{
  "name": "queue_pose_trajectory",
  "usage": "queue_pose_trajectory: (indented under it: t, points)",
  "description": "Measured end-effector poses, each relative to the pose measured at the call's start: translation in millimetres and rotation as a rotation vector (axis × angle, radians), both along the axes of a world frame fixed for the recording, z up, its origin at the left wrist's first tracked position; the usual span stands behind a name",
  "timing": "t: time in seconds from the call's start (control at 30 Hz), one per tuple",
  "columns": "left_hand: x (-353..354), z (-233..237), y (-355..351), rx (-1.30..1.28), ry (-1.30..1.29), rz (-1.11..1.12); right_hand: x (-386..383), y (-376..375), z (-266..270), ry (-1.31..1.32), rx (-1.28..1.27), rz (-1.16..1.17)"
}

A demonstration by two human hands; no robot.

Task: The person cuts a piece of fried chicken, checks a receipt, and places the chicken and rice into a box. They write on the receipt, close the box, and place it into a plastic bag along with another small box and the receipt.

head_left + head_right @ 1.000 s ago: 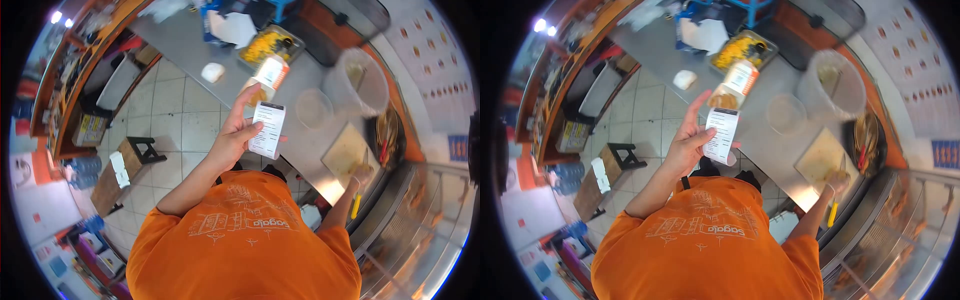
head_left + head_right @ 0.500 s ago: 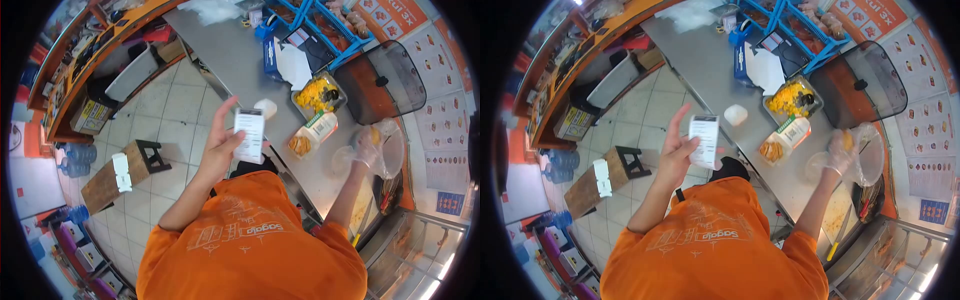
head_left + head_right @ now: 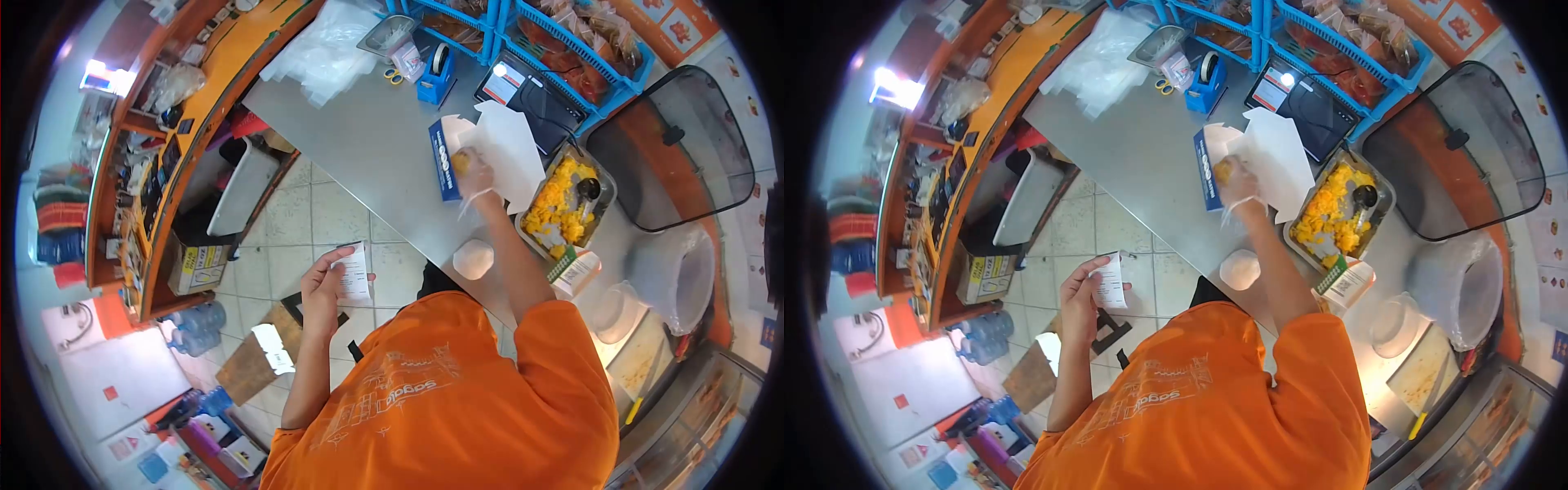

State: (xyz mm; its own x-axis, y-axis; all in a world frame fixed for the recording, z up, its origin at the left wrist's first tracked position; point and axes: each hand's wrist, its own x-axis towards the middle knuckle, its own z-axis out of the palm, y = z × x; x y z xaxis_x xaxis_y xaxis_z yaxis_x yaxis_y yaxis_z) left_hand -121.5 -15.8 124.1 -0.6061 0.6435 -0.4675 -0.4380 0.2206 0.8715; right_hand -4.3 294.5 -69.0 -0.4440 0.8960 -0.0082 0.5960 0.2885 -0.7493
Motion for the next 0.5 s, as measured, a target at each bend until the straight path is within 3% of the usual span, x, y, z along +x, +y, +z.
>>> queue_pose_trajectory:
  t: [0.07,0.13,0.2,0.27,0.33,0.47,0.5]
  points:
    - [-27,-16,11,-0.117,0.145,-0.082,-2,-23,-1,-0.129,0.111,0.118]
    - [-47,-34,23,-0.15,0.207,-0.095,0,-40,23,-0.494,0.226,0.347]
    - [-69,-63,33,-0.369,0.681,-0.318,7,-55,45,-0.517,0.194,0.383]
    - [-71,-70,67,-0.311,0.817,-0.346,9,-61,68,-0.543,0.159,0.406]
    - [-83,-101,95,-0.267,1.24,-0.494,8,-66,85,-0.708,0.08,0.488]
    - [-92,-113,164,-0.379,1.224,-0.72,9,-81,50,-0.799,0.156,0.376]
    - [-92,-115,177,-0.416,1.225,-0.886,11,-81,51,-0.763,0.155,0.356]
